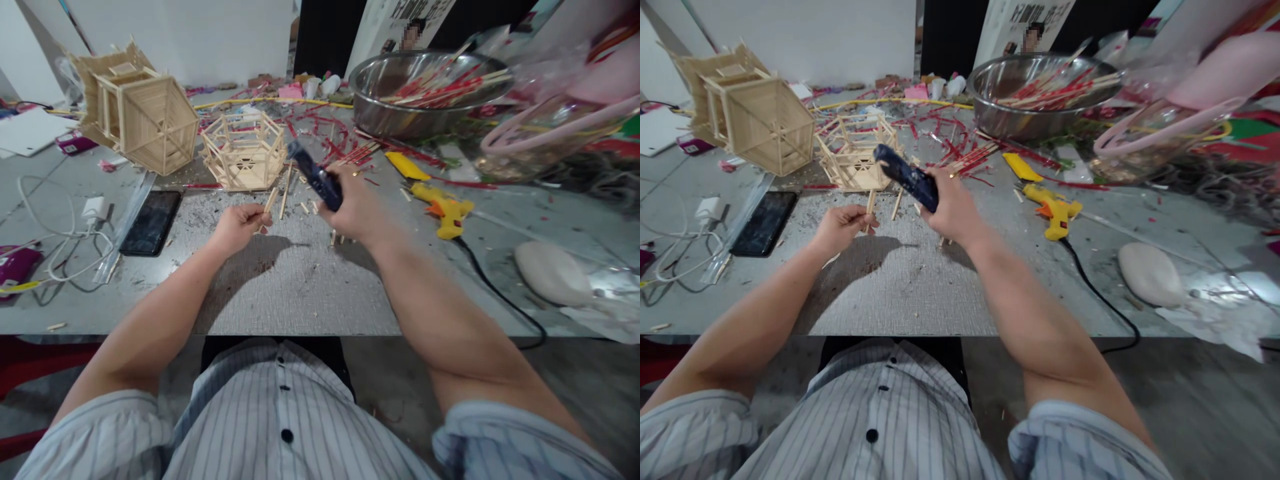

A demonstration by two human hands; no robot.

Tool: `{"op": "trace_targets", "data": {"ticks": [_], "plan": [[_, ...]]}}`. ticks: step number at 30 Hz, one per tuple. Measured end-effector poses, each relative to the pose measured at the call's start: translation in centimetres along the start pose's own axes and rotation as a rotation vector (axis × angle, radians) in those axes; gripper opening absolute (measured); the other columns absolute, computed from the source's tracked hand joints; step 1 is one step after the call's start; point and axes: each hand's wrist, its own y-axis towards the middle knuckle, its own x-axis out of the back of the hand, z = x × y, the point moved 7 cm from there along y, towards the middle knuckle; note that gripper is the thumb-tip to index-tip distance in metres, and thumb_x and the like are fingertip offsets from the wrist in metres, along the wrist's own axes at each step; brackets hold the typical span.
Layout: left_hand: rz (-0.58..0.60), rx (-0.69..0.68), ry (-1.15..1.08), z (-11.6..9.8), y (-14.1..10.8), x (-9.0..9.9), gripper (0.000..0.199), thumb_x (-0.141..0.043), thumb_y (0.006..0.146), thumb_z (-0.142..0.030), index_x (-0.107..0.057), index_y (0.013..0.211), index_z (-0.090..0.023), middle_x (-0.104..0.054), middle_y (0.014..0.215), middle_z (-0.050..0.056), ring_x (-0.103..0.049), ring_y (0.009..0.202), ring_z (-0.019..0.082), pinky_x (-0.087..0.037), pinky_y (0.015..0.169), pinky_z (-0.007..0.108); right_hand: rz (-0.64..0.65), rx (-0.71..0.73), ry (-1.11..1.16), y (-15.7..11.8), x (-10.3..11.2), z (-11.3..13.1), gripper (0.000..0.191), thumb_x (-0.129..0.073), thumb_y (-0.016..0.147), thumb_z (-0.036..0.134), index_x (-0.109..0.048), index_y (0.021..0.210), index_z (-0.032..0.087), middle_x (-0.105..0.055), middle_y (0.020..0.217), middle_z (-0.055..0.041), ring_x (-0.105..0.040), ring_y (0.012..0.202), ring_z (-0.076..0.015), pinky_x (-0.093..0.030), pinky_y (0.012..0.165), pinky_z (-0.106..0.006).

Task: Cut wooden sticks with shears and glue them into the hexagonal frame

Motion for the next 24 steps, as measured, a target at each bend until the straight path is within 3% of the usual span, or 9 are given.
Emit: {"op": "trace_targets", "data": {"ticks": [3,6,16,24], "plan": [[0.008,-0.048,0.106,-0.1,0.1,0.2,0.02,-0.056,0.083,-0.03,-0.066,0.075,-0.015,-0.068,0.067,0.004,-0.063,0.062,0.012,-0.048,0.063,0.023,0.081,0.096,-0.119,0.0,-0.9,0.1,0.057,-0.053,0.072,0.024,-0.047,0.129,0.019,-0.052,0.136,-0.0158,-0.053,0.121,-0.0297,-0.047,0.091,-0.043],[0.024,-0.086,0.131,-0.4,0.0,0.1,0.021,-0.054,0.082,-0.031,-0.065,0.075,-0.016,-0.066,0.065,0.002,-0.061,0.062,0.011,-0.047,0.064,0.023,0.133,0.13,-0.158,0.0,-1.6,0.1,0.062,-0.054,0.07,0.021,-0.045,0.131,0.018,-0.058,0.129,-0.0153,-0.056,0.116,-0.0313,-0.047,0.091,-0.045],[0.053,-0.167,0.2,-1.9,-0.3,-0.1,0.02,-0.051,0.081,-0.03,-0.058,0.067,-0.017,-0.06,0.061,0.001,-0.057,0.061,0.011,-0.045,0.065,0.022,0.161,0.216,-0.181,-0.2,-1.7,1.0,0.058,-0.055,0.069,0.018,-0.048,0.127,0.019,-0.061,0.124,-0.0143,-0.056,0.116,-0.0323,-0.045,0.093,-0.045],[0.01,-0.167,0.268,-1.2,-0.1,0.2,0.023,-0.052,0.081,-0.035,-0.059,0.068,-0.017,-0.059,0.062,0.0,-0.051,0.059,0.01,-0.041,0.061,0.021,0.186,0.213,-0.199,-0.3,-2.0,0.8,0.062,-0.056,0.07,0.019,-0.047,0.131,0.022,-0.063,0.12,-0.0121,-0.057,0.112,-0.0325,-0.045,0.09,-0.045]]}}
